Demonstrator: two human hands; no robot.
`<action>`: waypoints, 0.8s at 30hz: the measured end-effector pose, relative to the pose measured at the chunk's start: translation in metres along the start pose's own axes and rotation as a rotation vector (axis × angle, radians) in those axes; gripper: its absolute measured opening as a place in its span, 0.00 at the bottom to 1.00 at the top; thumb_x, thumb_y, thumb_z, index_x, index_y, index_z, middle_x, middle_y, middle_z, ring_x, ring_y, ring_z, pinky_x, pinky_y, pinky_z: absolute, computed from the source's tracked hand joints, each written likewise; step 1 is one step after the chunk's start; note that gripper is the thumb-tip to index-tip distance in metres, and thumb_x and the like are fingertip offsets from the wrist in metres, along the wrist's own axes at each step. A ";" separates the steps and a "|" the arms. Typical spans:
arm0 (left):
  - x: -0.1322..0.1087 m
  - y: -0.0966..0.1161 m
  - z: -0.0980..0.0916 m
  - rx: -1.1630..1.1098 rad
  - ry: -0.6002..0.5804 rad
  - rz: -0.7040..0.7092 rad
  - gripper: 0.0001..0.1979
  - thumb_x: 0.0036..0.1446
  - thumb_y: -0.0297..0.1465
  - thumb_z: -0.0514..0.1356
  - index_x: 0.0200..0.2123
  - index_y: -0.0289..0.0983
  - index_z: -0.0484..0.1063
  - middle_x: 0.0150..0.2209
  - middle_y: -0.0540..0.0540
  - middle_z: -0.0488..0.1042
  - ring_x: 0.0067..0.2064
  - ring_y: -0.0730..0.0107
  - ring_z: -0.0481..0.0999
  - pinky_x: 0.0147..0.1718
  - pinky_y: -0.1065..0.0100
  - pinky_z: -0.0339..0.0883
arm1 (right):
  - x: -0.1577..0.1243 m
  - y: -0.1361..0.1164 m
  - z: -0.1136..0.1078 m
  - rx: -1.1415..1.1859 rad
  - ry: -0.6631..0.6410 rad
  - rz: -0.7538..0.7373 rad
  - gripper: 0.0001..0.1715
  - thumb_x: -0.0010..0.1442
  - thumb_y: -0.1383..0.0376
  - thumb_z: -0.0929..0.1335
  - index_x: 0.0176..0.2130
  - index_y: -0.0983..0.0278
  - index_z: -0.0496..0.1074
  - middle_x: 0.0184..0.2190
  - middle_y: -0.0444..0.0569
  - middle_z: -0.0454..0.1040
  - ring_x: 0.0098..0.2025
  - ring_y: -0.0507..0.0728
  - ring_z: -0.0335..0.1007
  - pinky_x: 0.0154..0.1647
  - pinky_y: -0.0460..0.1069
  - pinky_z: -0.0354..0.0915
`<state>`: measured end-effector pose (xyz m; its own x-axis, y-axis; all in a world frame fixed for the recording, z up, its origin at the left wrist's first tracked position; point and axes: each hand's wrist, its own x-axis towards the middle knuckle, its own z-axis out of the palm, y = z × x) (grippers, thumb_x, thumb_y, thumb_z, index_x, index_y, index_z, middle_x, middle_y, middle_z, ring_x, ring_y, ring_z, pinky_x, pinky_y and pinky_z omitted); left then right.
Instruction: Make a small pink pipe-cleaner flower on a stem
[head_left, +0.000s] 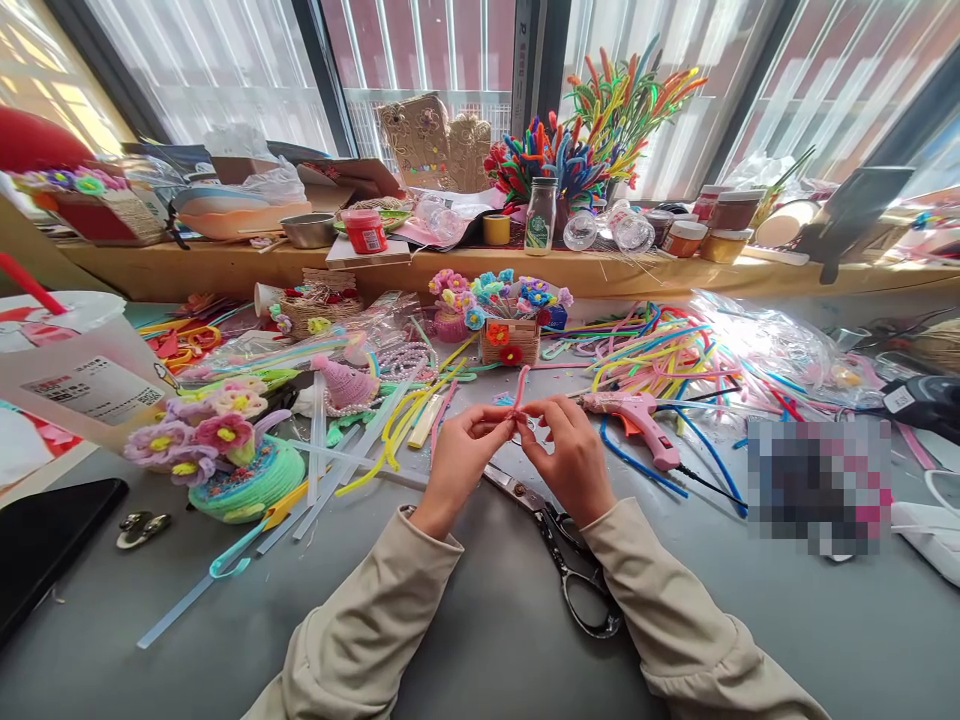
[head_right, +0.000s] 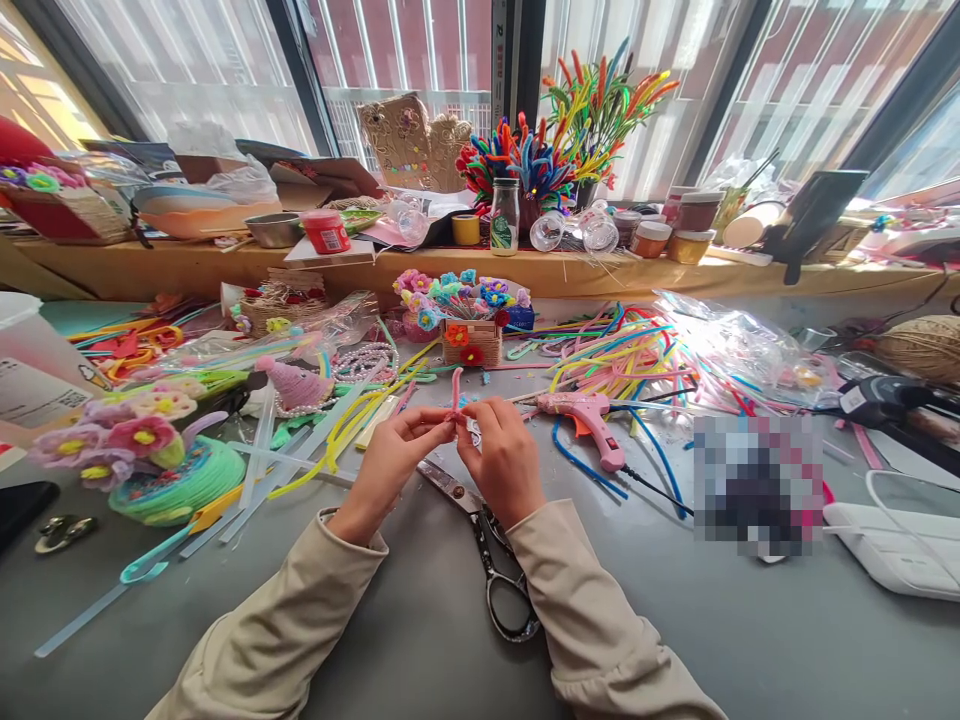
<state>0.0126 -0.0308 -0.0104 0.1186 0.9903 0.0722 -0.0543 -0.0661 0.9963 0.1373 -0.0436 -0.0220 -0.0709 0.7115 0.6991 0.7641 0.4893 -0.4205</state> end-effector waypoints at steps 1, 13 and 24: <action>0.000 0.000 0.000 0.004 -0.002 -0.001 0.12 0.40 0.32 0.60 0.30 0.33 0.71 0.31 0.45 0.74 0.34 0.68 0.72 0.36 0.68 0.65 | 0.000 0.000 0.000 0.013 0.001 0.012 0.07 0.53 0.67 0.61 0.34 0.65 0.64 0.31 0.49 0.67 0.32 0.53 0.61 0.31 0.47 0.60; -0.001 0.000 0.001 -0.033 -0.003 0.027 0.10 0.39 0.31 0.60 0.27 0.33 0.70 0.28 0.47 0.73 0.31 0.70 0.72 0.35 0.68 0.65 | 0.000 -0.001 -0.001 0.045 -0.002 0.011 0.06 0.54 0.68 0.60 0.31 0.65 0.66 0.27 0.49 0.67 0.30 0.53 0.62 0.32 0.48 0.60; -0.002 0.001 0.000 -0.101 0.000 -0.038 0.09 0.40 0.30 0.60 0.27 0.32 0.69 0.27 0.47 0.72 0.31 0.72 0.72 0.35 0.68 0.65 | 0.000 -0.004 -0.005 -0.106 -0.011 -0.175 0.08 0.54 0.70 0.59 0.27 0.64 0.65 0.26 0.48 0.67 0.31 0.53 0.60 0.32 0.47 0.59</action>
<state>0.0127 -0.0331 -0.0094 0.1225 0.9919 0.0345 -0.1489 -0.0160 0.9887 0.1380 -0.0478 -0.0174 -0.2152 0.6261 0.7495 0.8024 0.5508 -0.2297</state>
